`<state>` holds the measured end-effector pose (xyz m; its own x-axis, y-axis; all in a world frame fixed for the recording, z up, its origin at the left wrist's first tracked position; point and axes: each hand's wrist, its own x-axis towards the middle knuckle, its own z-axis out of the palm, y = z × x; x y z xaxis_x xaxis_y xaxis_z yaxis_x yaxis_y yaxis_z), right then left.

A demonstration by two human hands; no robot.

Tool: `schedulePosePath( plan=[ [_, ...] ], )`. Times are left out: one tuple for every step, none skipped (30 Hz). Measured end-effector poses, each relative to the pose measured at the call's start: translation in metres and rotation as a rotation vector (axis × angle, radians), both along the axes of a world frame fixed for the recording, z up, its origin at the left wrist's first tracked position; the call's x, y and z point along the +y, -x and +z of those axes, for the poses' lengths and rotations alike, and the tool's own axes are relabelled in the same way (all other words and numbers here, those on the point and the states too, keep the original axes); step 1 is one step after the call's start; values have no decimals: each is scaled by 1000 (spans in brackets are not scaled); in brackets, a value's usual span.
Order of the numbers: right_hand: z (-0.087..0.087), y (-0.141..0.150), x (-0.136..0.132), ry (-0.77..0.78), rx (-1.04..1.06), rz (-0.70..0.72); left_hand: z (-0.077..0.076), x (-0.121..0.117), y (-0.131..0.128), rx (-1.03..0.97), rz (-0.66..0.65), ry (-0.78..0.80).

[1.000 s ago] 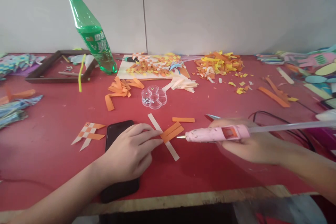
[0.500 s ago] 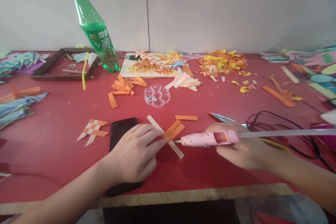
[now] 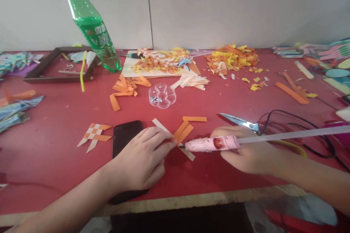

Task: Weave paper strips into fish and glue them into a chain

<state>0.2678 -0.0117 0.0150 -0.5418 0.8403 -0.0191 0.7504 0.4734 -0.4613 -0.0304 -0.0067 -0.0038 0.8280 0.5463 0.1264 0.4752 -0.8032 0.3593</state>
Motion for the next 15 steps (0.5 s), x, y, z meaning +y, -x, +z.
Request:
schedulePosePath(
  plan=[
    [1, 0, 0, -1, -3, 6, 0, 0, 0, -3, 1, 9],
    [1, 0, 0, 0, -4, 14, 0, 0, 0, -4, 2, 17],
    [2, 0, 1, -2, -2, 21, 0, 0, 0, -7, 3, 23],
    [2, 0, 1, -3, -2, 24, 0, 1, 0, -7, 4, 27],
    [2, -1, 1, -2, -6, 25, 0, 1, 0, -7, 5, 30],
    [3, 0, 1, -3, -15, 23, 0, 1, 0, -9, 6, 33],
    [3, 0, 2, -7, -23, 17, 0, 1, 0, -9, 6, 37],
    [3, 0, 2, -15, -29, 14, 1, 1, 0, -12, 5, 41],
    [3, 1, 2, -24, -31, 13, 1, 1, 0, -14, 5, 45],
    [3, 1, 2, -32, -32, 14, 1, 1, 0, -14, 5, 51],
    [4, 2, 3, -38, -34, 18, 1, 1, 0, -16, 5, 55],
    [5, 3, 3, -40, -40, 21, 1, 2, 1, -16, 5, 59],
    [6, 3, 4, -40, -51, 25, 0, 2, 1, -15, 6, 62],
    [8, 4, 4, -42, -63, 29, 0, 1, 1, -15, 5, 64],
    [10, 5, 5, -43, -78, 33, 0, 1, 1, -16, 4, 65]
  ],
)
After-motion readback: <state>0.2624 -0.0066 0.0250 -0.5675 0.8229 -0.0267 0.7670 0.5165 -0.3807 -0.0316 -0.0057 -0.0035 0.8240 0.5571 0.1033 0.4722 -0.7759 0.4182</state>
